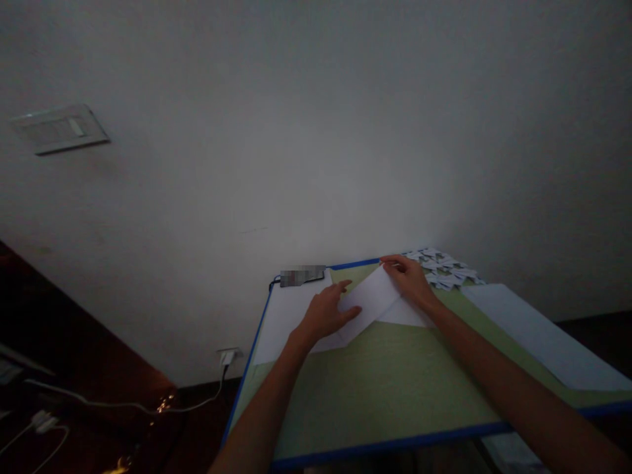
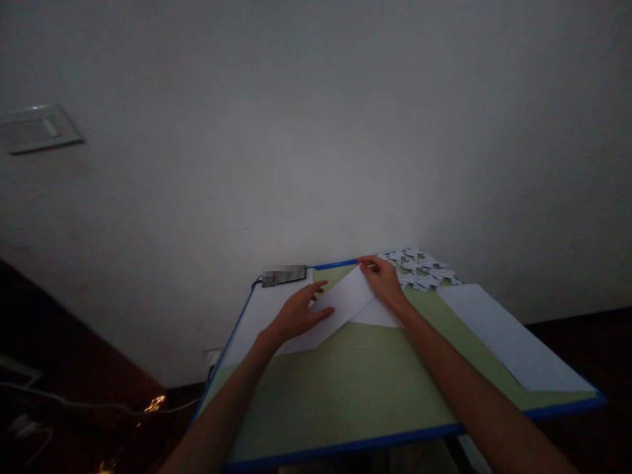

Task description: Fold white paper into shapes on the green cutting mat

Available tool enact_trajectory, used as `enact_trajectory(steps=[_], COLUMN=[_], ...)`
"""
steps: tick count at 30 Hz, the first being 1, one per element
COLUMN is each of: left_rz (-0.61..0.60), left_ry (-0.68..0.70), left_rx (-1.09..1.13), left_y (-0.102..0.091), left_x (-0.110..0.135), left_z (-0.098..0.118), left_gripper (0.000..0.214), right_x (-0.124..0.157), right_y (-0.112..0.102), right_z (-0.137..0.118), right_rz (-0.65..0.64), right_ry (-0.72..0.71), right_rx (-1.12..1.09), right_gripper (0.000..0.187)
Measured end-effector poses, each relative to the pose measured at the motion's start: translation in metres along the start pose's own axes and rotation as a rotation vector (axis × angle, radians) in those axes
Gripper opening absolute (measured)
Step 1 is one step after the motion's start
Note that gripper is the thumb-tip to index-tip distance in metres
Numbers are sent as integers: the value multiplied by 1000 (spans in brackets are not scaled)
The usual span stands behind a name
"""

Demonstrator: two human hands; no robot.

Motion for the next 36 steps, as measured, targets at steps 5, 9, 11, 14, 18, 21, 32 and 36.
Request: enact_trajectory(steps=[5,9,11,14,18,21,32,36], left_rz=[-111,-108,-99,-81,-14,26,206,287], left_ry=[116,125,125,126,122,109,-113,-217], left_rx=[-138,-161,-174,-192,-179,-182,-124,-47], left_y=[10,12,12,10,5,3,-12,-22], left_x=[5,6,6,8,8,5,-5,-7], left_z=[14,17,18,19,19,17,-6,-19], left_gripper=[96,96,93,84,61,28,26,26], right_x=[-1,-1,-1,-2,-4,-4,-3,-2], right_y=[-1,0,0,0,0,0,-4,-4], right_z=[10,11,11,12,9,12,34,40], right_rz=[-28,-42,-42,-40,-34,-11,100,77], right_ry=[53,37,46,57,37,103,377,393], right_rx=[-25,-14,4,14,-1,-22,-89,-58], right_gripper=[30,30,31,30,31,43,74,61])
Point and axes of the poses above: each hand's wrist, its own x-axis away from the middle knuckle, its own y-axis out of the palm, z = x × y, the point moved 6 cm from there along -x, towards the middle knuckle, and after that the axes turned 15 degrees about -x, right-handed, at the moved point
